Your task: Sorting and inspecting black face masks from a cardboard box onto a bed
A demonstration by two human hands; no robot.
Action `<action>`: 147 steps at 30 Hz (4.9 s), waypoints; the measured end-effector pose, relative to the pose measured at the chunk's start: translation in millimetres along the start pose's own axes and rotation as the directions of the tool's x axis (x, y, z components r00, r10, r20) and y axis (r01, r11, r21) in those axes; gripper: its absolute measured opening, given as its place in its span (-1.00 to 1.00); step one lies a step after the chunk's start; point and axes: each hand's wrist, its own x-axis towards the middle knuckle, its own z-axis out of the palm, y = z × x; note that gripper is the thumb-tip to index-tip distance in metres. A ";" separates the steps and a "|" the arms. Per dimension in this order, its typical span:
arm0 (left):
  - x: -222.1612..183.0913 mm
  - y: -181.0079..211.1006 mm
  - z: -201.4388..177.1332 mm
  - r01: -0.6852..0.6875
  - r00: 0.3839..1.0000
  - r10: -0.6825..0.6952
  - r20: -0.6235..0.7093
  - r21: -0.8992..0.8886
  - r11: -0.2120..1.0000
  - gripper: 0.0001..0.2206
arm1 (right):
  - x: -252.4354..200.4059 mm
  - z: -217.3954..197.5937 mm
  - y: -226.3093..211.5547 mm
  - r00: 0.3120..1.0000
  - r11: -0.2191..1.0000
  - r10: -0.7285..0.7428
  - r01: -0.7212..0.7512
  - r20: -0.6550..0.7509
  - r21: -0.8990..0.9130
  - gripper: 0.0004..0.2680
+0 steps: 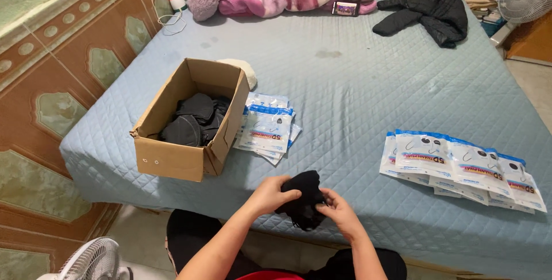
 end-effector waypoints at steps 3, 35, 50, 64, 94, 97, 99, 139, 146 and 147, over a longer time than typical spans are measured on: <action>29.9 -34.2 20.1 -0.021 0.970 0.081 -0.228 0.252 0.967 -0.70 | -3.7 -8.0 3.3 0.956 0.997 0.060 -0.068 -0.288 -0.020 -0.68; 131.4 -93.6 113.9 -0.307 0.847 0.435 -0.304 0.388 0.869 -0.41 | 43.0 -58.5 1.9 0.912 0.596 0.397 -0.340 0.101 0.727 -0.59; 138.8 -66.6 99.4 -0.373 0.851 0.267 -0.453 -0.163 0.913 -0.94 | 50.0 -81.9 19.0 0.914 0.583 0.401 -0.302 0.056 0.754 -0.60; 161.9 -156.0 80.7 0.023 0.942 -0.165 -0.292 -0.435 0.900 -0.74 | 52.9 -112.1 16.9 0.945 0.601 0.320 -0.149 -0.065 0.785 -0.73; 167.7 -88.8 108.1 -0.161 0.928 0.197 -0.316 0.137 0.977 -0.67 | 78.2 -114.1 38.3 0.949 0.771 0.315 -0.273 0.028 0.575 -0.68; 165.6 -82.8 109.3 -0.190 0.913 0.208 -0.351 0.084 0.978 -0.79 | 77.5 -114.0 39.8 0.953 0.780 0.303 -0.258 0.017 0.570 -0.67; 158.8 -71.5 103.6 -0.150 0.945 0.140 -0.297 -0.013 0.989 -0.90 | 78.5 -115.8 42.5 0.952 0.784 0.304 -0.264 0.023 0.562 -0.70; 156.0 -125.9 54.5 0.170 0.963 -0.258 -0.076 -0.573 0.802 -0.78 | 68.9 -110.9 25.9 0.919 0.640 0.393 -0.248 -0.033 0.727 -0.58; 159.1 -134.9 58.1 0.154 0.961 -0.244 -0.133 -0.474 0.867 -0.80 | 72.7 -117.7 39.7 0.932 0.643 0.363 -0.229 -0.027 0.730 -0.60; 162.8 -140.8 60.6 0.149 0.960 -0.236 -0.150 -0.441 0.885 -0.79 | 77.6 -125.5 53.0 0.936 0.625 0.352 -0.233 -0.002 0.745 -0.63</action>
